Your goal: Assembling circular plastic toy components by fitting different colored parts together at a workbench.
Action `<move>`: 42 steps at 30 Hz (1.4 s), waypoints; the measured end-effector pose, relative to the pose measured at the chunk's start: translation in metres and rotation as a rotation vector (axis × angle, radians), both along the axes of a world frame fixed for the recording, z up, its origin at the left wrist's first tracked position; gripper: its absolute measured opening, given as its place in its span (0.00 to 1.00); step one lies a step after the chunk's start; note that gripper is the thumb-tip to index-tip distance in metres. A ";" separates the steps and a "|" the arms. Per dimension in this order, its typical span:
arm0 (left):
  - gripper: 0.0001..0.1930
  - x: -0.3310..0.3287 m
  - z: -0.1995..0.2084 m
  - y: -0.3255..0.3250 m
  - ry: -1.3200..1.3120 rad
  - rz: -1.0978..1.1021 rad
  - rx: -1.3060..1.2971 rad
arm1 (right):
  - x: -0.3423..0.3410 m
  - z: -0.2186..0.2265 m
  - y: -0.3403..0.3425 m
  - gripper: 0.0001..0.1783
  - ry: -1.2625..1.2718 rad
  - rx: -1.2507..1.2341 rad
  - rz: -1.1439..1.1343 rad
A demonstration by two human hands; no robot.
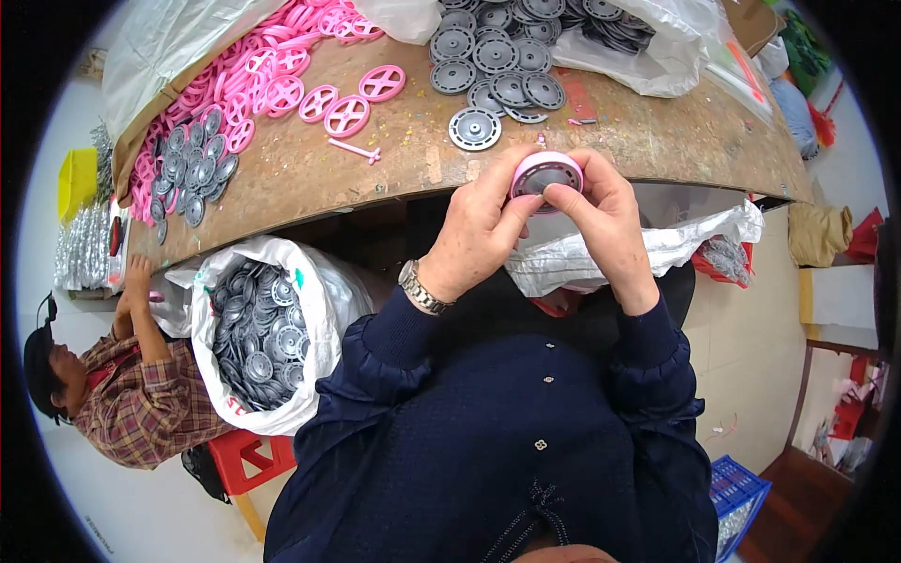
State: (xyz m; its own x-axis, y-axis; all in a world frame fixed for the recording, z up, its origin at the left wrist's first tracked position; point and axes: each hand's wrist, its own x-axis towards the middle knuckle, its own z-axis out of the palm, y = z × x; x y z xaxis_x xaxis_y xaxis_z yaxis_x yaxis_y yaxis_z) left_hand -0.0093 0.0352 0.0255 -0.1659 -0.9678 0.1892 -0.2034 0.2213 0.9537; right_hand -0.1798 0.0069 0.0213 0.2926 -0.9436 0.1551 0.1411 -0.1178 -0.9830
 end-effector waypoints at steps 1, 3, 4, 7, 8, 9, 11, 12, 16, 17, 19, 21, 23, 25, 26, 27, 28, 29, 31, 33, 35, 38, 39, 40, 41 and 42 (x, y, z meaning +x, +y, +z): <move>0.24 0.000 -0.005 0.000 0.000 0.002 0.000 | -0.001 -0.001 0.000 0.09 0.000 0.000 0.002; 0.24 0.000 -0.020 -0.002 -0.082 -0.034 -0.181 | -0.004 -0.003 0.001 0.06 0.061 0.009 0.030; 0.24 -0.001 -0.020 -0.001 -0.083 -0.033 -0.180 | -0.006 -0.004 0.003 0.06 0.061 0.011 0.031; 0.25 -0.002 -0.022 0.001 -0.137 -0.046 -0.269 | -0.014 -0.005 0.007 0.07 0.174 -0.050 0.036; 0.24 -0.001 -0.022 -0.001 -0.201 -0.034 -0.335 | -0.018 -0.007 0.005 0.07 0.208 -0.051 0.051; 0.24 0.000 -0.022 -0.003 -0.266 -0.022 -0.402 | -0.023 -0.008 0.003 0.07 0.242 -0.053 0.066; 0.23 0.004 -0.014 -0.010 -0.389 0.009 -0.444 | -0.034 -0.011 -0.004 0.07 0.470 -0.288 -0.048; 0.22 0.009 -0.008 -0.014 -0.447 0.030 -0.419 | -0.041 -0.012 -0.007 0.08 0.697 -0.524 -0.164; 0.18 0.023 0.000 -0.035 -0.667 0.244 -0.621 | -0.071 -0.014 -0.009 0.12 1.129 -0.726 -0.166; 0.18 0.027 -0.004 -0.042 -0.666 0.245 -0.623 | -0.079 -0.017 -0.009 0.13 1.186 -0.645 -0.055; 0.17 0.033 -0.015 -0.056 -0.704 0.260 -0.681 | -0.085 -0.020 -0.007 0.12 1.189 -0.656 -0.042; 0.17 0.035 -0.020 -0.061 -0.745 0.264 -0.665 | -0.083 -0.018 -0.008 0.11 1.191 -0.665 -0.032; 0.15 0.034 -0.024 -0.064 -0.790 0.281 -0.653 | -0.062 -0.007 -0.014 0.09 0.914 -0.707 -0.160; 0.16 0.032 -0.027 -0.062 -0.782 0.289 -0.640 | -0.039 0.002 -0.023 0.08 0.895 -0.767 -0.200; 0.16 0.031 -0.028 -0.060 -0.777 0.304 -0.629 | -0.029 0.005 -0.029 0.08 0.873 -0.832 -0.237; 0.16 0.030 -0.030 -0.060 -0.777 0.300 -0.631 | -0.020 0.005 -0.037 0.08 0.873 -0.831 -0.241; 0.16 0.031 -0.030 -0.057 -0.761 0.337 -0.628 | -0.009 0.006 -0.046 0.08 0.867 -0.876 -0.253; 0.16 0.030 -0.032 -0.057 -0.742 0.368 -0.628 | -0.003 0.005 -0.055 0.07 0.865 -0.918 -0.272; 0.15 0.028 -0.037 -0.060 -0.719 0.373 -0.654 | 0.003 -0.004 -0.075 0.07 0.927 -0.917 -0.273; 0.15 0.030 -0.043 -0.061 -0.689 0.390 -0.655 | 0.011 -0.018 -0.093 0.07 0.976 -0.910 -0.250; 0.15 0.029 -0.042 -0.059 -0.684 0.398 -0.659 | 0.012 -0.022 -0.103 0.06 1.028 -0.882 -0.257; 0.14 0.031 -0.042 -0.058 -0.678 0.404 -0.666 | 0.008 -0.022 -0.111 0.06 1.035 -0.949 -0.223; 0.14 0.032 -0.042 -0.058 -0.680 0.404 -0.673 | 0.006 -0.022 -0.111 0.06 1.037 -0.949 -0.220; 0.14 0.031 -0.042 -0.058 -0.676 0.404 -0.671 | 0.004 -0.021 -0.111 0.06 1.022 -0.974 -0.215; 0.14 0.031 -0.042 -0.057 -0.663 0.405 -0.679 | 0.003 -0.020 -0.111 0.06 1.006 -0.998 -0.210; 0.14 0.031 -0.042 -0.057 -0.651 0.405 -0.688 | 0.002 -0.018 -0.110 0.06 1.010 -0.997 -0.209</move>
State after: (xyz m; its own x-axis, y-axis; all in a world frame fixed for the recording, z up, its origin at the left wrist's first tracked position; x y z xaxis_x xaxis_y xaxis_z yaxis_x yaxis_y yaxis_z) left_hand 0.0221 -0.0220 -0.0168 -0.1197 -0.6904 0.7134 -0.8162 0.4776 0.3252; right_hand -0.1780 -0.1029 0.0028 0.5468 -0.6051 0.5787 -0.6609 -0.7363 -0.1454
